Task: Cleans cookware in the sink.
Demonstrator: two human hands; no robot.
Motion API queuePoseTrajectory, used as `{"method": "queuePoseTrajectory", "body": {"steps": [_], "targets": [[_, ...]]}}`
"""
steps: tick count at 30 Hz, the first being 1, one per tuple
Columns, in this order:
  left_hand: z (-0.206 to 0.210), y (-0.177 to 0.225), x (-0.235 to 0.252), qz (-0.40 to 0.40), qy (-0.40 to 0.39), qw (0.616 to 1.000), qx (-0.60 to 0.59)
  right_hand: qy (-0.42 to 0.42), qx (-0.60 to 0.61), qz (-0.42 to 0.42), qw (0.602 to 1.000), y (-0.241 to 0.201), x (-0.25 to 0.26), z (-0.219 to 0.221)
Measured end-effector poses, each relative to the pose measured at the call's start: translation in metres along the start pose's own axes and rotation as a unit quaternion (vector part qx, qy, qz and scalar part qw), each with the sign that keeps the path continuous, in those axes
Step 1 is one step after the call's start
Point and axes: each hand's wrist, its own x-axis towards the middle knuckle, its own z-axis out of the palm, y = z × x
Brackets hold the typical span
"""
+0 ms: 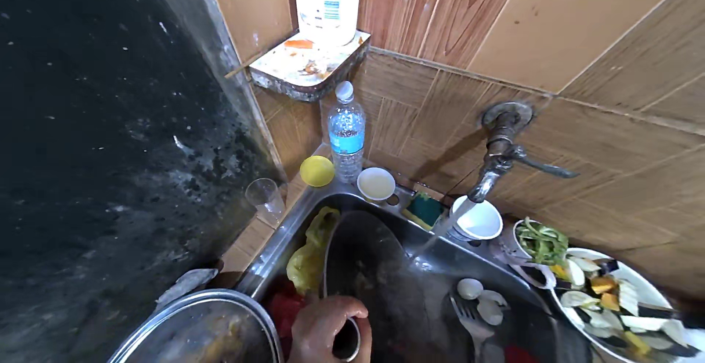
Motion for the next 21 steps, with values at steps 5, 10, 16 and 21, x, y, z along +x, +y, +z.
{"method": "queuePoseTrajectory", "body": {"steps": [5,10,16,21], "targets": [[0.008,-0.007,0.000,-0.050,0.049,0.997,-0.027,0.291,-0.061,0.149,0.943,0.009,0.118,-0.035],[0.002,-0.030,0.000,-0.007,0.049,0.998,-0.045,0.351,0.165,-0.108,0.915,-0.122,0.135,-0.018],[0.008,-0.010,0.002,-0.052,0.059,0.996,-0.045,0.271,0.037,0.121,0.954,-0.036,0.139,-0.047],[0.004,-0.021,0.002,-0.036,0.059,0.996,-0.053,0.278,0.160,-0.106,0.941,-0.095,0.124,-0.021]]}}
